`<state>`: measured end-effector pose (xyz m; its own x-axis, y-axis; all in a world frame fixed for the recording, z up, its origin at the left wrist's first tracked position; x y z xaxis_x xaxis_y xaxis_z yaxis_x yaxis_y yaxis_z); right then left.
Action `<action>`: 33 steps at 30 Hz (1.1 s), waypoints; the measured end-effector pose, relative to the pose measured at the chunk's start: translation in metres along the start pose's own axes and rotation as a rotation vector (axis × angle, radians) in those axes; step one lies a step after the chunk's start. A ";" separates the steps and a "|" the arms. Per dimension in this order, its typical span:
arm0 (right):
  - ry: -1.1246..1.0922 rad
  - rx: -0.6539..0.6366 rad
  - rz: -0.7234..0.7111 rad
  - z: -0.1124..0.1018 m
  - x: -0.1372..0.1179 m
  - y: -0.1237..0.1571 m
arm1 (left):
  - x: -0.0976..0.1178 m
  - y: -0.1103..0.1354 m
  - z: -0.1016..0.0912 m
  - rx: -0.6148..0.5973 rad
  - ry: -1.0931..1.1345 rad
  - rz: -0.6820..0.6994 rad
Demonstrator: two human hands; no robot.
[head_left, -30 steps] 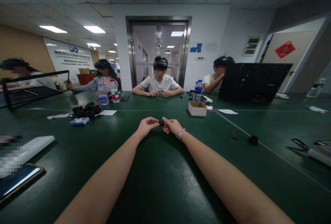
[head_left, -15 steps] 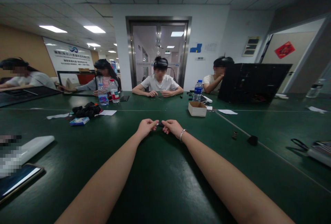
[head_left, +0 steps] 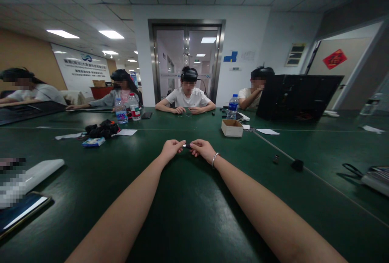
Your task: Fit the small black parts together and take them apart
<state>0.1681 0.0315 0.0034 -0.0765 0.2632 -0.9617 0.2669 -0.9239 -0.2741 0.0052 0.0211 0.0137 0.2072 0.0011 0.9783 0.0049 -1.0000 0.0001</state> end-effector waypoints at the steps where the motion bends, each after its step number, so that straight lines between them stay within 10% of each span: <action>1: 0.000 0.002 -0.012 0.000 0.000 0.000 | 0.000 0.000 0.000 0.000 0.000 -0.003; 33: 0.009 -0.019 -0.121 -0.001 -0.004 0.003 | -0.004 -0.005 0.001 0.080 -0.350 -0.030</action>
<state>0.1705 0.0282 0.0061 -0.1008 0.3748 -0.9216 0.2745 -0.8799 -0.3879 0.0050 0.0264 0.0094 0.5286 0.0462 0.8476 0.0897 -0.9960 -0.0016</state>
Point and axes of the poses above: each hand's wrist, its own y-axis away from the middle knuckle, its own z-axis out of the palm, x = y × z, the point moved 2 cm from there along -y, towards the middle knuckle, and after that the axes turned 9 degrees about -z, right-handed, at the moved point
